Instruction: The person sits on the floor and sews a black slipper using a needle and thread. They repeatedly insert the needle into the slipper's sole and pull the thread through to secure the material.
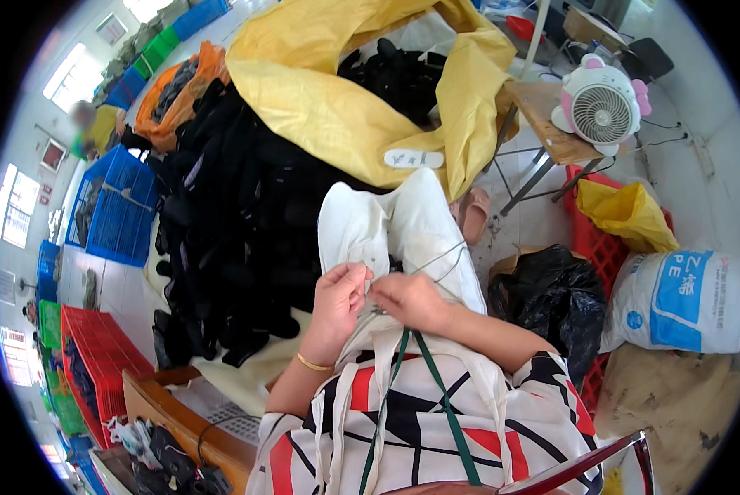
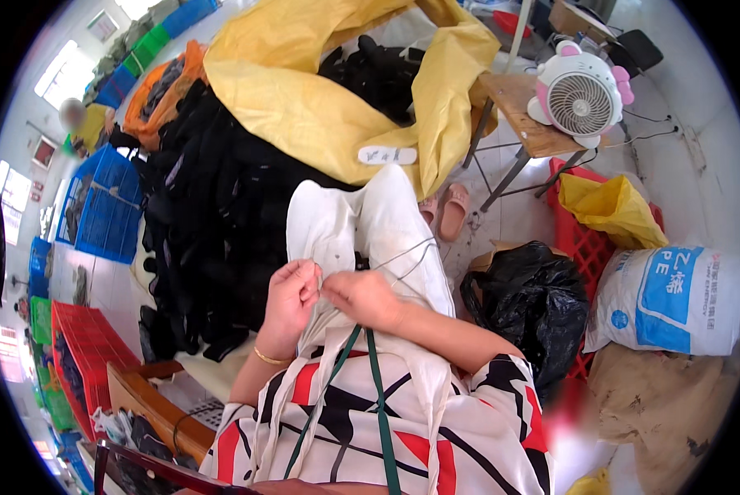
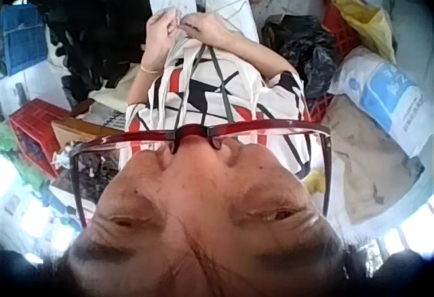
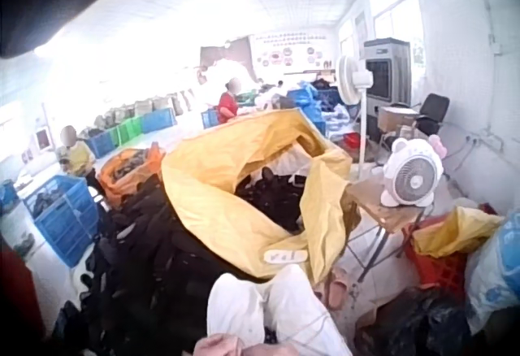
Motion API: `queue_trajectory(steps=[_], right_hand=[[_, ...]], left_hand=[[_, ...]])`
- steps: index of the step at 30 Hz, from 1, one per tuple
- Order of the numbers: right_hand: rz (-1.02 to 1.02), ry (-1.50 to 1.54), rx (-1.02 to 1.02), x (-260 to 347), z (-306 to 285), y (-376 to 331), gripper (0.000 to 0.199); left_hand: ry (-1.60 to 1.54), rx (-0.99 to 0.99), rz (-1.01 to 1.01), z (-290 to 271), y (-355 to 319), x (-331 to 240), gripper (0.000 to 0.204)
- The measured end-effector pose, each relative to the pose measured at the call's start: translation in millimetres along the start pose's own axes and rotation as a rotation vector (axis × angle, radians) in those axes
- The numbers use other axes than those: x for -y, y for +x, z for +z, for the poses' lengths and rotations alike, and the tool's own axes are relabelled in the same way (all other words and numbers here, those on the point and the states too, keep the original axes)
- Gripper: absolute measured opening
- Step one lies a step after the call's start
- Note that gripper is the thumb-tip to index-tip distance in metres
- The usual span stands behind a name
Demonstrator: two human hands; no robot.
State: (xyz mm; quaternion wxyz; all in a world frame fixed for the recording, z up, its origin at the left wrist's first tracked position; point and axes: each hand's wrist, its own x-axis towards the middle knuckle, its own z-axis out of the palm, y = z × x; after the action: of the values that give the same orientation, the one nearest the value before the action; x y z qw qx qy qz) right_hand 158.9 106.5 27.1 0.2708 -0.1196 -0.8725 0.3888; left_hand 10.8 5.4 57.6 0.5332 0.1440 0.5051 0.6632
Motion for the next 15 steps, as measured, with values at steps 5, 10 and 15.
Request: queue_trajectory(steps=[5,10,15], right_hand=[[-0.008,0.019,-0.013,17,-15,9,0.015],[0.193,0.290,-0.043,4,-25,8,0.015],[0.170,0.266,-0.078,1,-26,6,0.016]], left_hand=[[0.552,-0.031,0.295,-22,10,36,0.020],[0.168,0.300,-0.203,-18,-13,9,0.023],[0.388,0.219,0.046,-9,-12,15,0.013]])
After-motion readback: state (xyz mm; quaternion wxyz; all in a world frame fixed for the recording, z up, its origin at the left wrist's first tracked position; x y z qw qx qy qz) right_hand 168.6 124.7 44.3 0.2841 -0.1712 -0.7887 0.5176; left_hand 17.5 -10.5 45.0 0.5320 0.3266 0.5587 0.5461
